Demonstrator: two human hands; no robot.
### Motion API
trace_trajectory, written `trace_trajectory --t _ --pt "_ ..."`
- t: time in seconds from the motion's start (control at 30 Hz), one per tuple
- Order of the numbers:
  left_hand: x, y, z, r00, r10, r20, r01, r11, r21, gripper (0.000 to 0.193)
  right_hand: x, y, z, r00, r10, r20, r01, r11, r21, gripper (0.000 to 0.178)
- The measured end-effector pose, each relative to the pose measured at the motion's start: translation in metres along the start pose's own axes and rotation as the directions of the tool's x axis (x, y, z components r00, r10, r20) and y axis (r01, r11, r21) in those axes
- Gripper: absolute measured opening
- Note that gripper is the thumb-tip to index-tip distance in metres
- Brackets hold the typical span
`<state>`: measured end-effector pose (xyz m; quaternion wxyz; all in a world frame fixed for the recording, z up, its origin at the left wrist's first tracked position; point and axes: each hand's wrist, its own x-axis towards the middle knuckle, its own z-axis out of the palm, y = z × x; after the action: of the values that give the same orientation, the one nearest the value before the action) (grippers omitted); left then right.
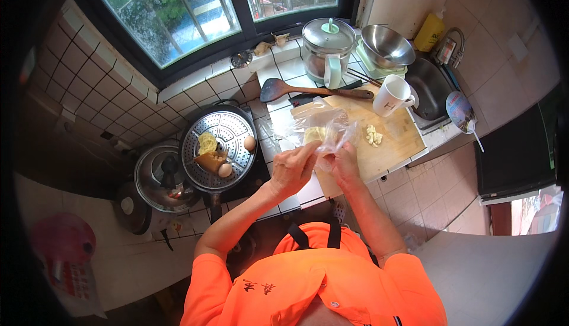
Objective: The person tears off a sheet of plastic wrap. They open a steamer pot containing bread and eggs, remove a piece of bread, tear it into smaller pieces, and place the pieces into a plastic bag. Finally, they place the bag into the steamer and close the lid.
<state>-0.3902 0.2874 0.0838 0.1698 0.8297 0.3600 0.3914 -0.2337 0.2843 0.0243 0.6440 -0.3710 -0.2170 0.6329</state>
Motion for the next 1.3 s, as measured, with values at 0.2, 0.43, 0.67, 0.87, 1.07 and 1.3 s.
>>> trace_trajectory --t 0.2,0.43,0.67,0.87,1.07,1.3 --pt "-0.004 0.017 0.010 0.994 0.111 -0.015 -0.110 0.993 0.036 0.024 0.018 0.015 -0.002 0.967 -0.224 0.123 0.246 0.944 -0.222 0.033" --pt "-0.003 0.000 0.003 0.947 -0.317 -0.048 0.297 0.924 -0.241 0.012 0.017 0.023 0.008 0.988 -0.142 -0.053 0.110 0.915 -0.387 0.020" --pt "-0.024 0.009 0.003 0.997 -0.062 -0.043 0.061 0.997 -0.038 0.005 0.000 0.026 0.011 0.952 -0.306 0.023 0.280 0.834 -0.476 0.021" --pt "-0.034 -0.001 0.019 0.939 -0.330 -0.096 0.249 0.845 -0.473 0.019 0.010 0.043 -0.003 0.951 -0.303 0.059 0.299 0.860 -0.413 0.031" --pt "-0.042 -0.009 0.029 0.886 -0.461 0.046 0.402 0.716 -0.572 0.020 -0.011 0.021 0.015 0.899 -0.399 0.179 0.176 -0.045 -0.983 0.038" --pt "-0.053 -0.012 0.018 0.970 -0.241 0.007 0.234 0.933 -0.274 0.013 -0.026 0.005 0.000 0.877 -0.417 0.237 0.331 0.170 -0.928 0.027"
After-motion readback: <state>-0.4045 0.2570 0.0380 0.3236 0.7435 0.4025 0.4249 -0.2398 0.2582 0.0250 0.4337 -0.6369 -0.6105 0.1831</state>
